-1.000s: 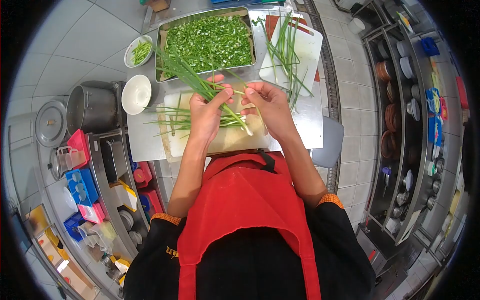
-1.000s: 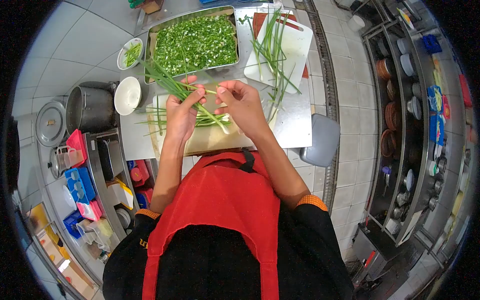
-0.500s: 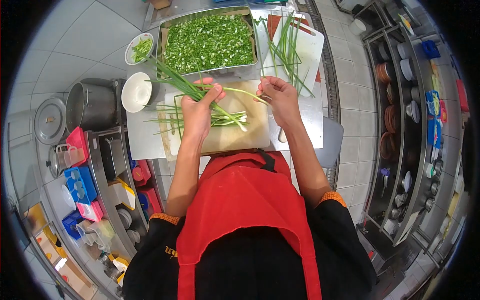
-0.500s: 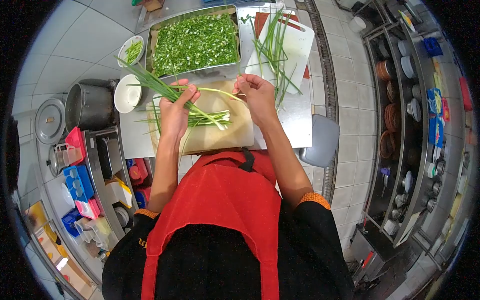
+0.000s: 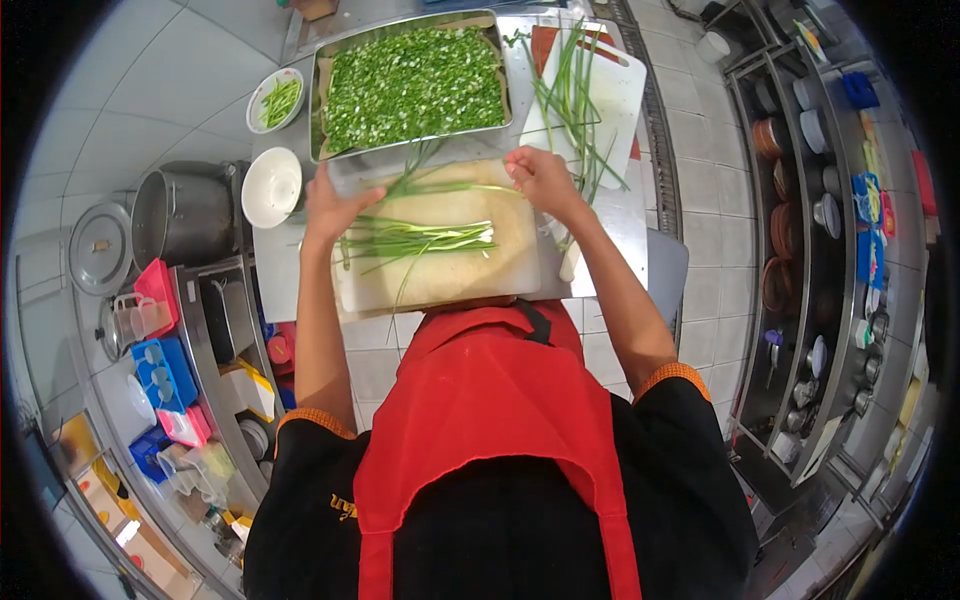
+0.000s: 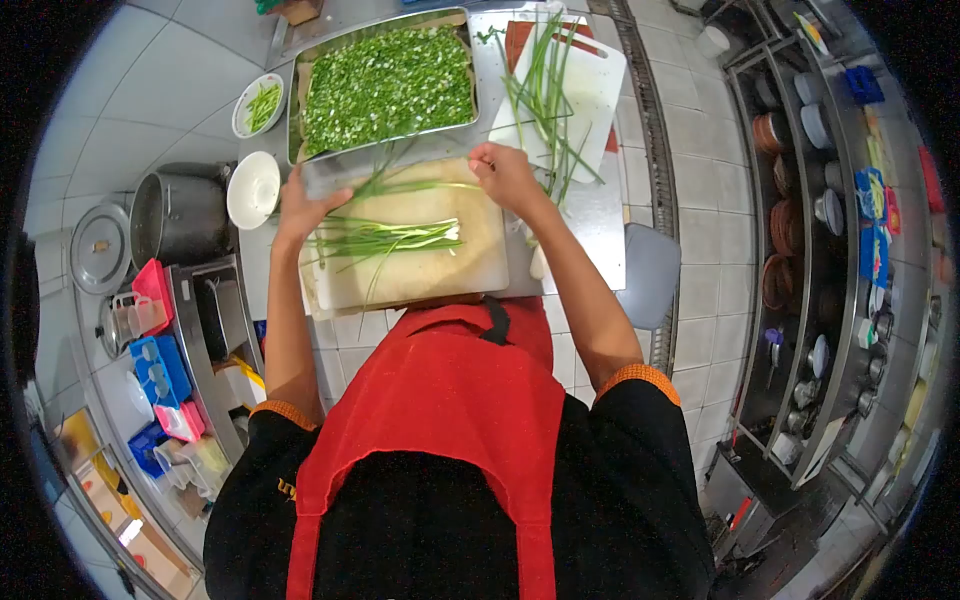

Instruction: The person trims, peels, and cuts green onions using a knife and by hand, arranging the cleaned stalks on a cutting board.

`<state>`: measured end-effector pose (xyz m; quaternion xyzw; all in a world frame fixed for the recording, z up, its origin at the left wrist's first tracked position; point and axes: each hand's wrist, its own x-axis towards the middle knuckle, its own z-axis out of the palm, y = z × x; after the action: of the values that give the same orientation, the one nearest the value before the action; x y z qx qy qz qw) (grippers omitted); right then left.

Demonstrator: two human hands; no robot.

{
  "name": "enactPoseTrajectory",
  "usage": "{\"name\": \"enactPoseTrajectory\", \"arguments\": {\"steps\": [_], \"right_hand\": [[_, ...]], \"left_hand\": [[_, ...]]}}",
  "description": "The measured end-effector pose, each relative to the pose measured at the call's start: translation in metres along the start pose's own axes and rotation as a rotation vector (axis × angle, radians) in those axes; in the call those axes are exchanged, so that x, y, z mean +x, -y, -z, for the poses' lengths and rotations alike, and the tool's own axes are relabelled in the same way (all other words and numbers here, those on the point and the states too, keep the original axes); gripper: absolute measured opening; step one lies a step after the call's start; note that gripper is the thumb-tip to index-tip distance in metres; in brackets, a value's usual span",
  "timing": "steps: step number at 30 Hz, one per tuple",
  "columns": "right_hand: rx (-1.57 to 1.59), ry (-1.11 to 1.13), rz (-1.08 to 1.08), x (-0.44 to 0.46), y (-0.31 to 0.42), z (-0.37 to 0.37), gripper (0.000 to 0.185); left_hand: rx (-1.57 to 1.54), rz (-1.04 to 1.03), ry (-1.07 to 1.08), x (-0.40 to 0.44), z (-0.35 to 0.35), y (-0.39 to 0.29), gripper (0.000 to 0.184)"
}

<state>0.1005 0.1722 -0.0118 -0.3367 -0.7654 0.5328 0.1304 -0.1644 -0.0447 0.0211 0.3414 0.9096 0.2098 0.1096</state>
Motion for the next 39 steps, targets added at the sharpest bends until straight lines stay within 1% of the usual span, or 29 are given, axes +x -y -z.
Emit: {"name": "enactPoseTrajectory", "arguments": {"steps": [2, 3, 4, 5, 6, 7, 8, 10, 12, 13, 15, 17, 18, 20, 21, 23, 25, 26, 28, 29, 31, 35, 38, 39], "right_hand": [[-0.253, -0.052, 0.302, 0.004, -0.021, -0.002, 0.015], [-0.282, -0.003, 0.223, 0.010, -0.038, -0.008, 0.017], [-0.276, -0.050, 0.315, 0.007, -0.042, -0.013, 0.017], [-0.301, -0.116, 0.381, 0.006, -0.043, -0.018, 0.014], [-0.186, -0.061, 0.250, 0.009, -0.034, -0.017, 0.010], [-0.150, -0.053, 0.266, 0.007, -0.030, -0.012, 0.008], [-0.148, -0.101, 0.344, 0.010, -0.034, -0.016, 0.007], [-0.116, -0.063, 0.271, 0.006, -0.018, -0.010, 0.007], [-0.089, -0.083, 0.257, 0.005, -0.018, -0.008, 0.007], [-0.068, -0.077, 0.228, 0.003, -0.019, -0.007, 0.008], [-0.045, -0.089, 0.198, 0.001, -0.019, 0.000, 0.009], [-0.169, -0.161, 0.134, -0.002, -0.022, 0.002, 0.014], [-0.167, -0.172, 0.131, -0.006, -0.022, 0.004, 0.014], [-0.255, -0.494, 0.153, -0.022, -0.024, 0.004, 0.021], [-0.254, -0.501, 0.152, -0.032, -0.025, 0.004, 0.021], [-0.309, -0.637, -0.017, -0.062, -0.027, 0.002, 0.028], [-0.442, -0.564, -0.263, -0.098, -0.016, -0.001, 0.039], [-0.440, -0.566, -0.265, -0.113, -0.012, -0.006, 0.039], [-0.483, -0.491, -0.456, -0.134, -0.008, -0.016, 0.057], [-0.479, -0.494, -0.462, -0.137, -0.012, -0.021, 0.057], [-0.432, -0.494, -0.428, -0.139, -0.021, -0.024, 0.066], [-0.373, -0.518, -0.406, -0.137, -0.027, -0.025, 0.069], [-0.363, -0.497, -0.407, -0.135, -0.032, -0.027, 0.070], [-0.361, -0.514, -0.406, -0.134, -0.032, -0.027, 0.068]], "left_hand": [[0.015, -0.183, -0.214, -0.002, -0.004, 0.010, 0.099], [0.004, -0.299, -0.320, -0.004, 0.001, -0.004, 0.089], [-0.032, -0.376, -0.382, -0.016, 0.009, -0.029, 0.075], [-0.049, -0.425, -0.361, -0.021, 0.010, -0.048, 0.061], [-0.119, -0.469, -0.193, -0.025, 0.007, -0.066, 0.045], [-0.171, -0.632, -0.105, -0.029, -0.010, -0.080, 0.033], [-0.218, -0.679, 0.073, -0.033, -0.023, -0.089, 0.029], [-0.180, -0.806, 0.138, -0.038, -0.051, -0.103, 0.028], [-0.147, -0.801, 0.175, -0.038, -0.068, -0.110, 0.022], [-0.152, -0.828, 0.172, -0.038, -0.074, -0.109, 0.022], [-0.155, -0.804, 0.191, -0.035, -0.078, -0.107, 0.015], [-0.156, -0.837, 0.194, -0.031, -0.081, -0.103, 0.012], [-0.197, -0.829, 0.222, -0.030, -0.079, -0.104, 0.012], [-0.235, -0.826, 0.255, -0.028, -0.074, -0.104, 0.012], [-0.270, -0.813, 0.270, -0.026, -0.072, -0.106, 0.010], [-0.305, -0.804, 0.284, -0.022, -0.071, -0.105, 0.008], [-0.247, -0.878, 0.298, -0.016, -0.072, -0.095, 0.009], [-0.245, -0.880, 0.301, -0.016, -0.073, -0.093, 0.009], [-0.263, -0.887, 0.266, -0.017, -0.073, -0.091, 0.008], [-0.261, -0.891, 0.272, -0.018, -0.073, -0.091, 0.008], [-0.272, -0.923, 0.304, -0.018, -0.070, -0.095, 0.006], [-0.245, -0.911, 0.354, -0.018, -0.067, -0.100, 0.005], [-0.208, -0.886, 0.364, -0.017, -0.068, -0.100, 0.009], [-0.225, -0.872, 0.308, -0.018, -0.069, -0.100, 0.012]]}}
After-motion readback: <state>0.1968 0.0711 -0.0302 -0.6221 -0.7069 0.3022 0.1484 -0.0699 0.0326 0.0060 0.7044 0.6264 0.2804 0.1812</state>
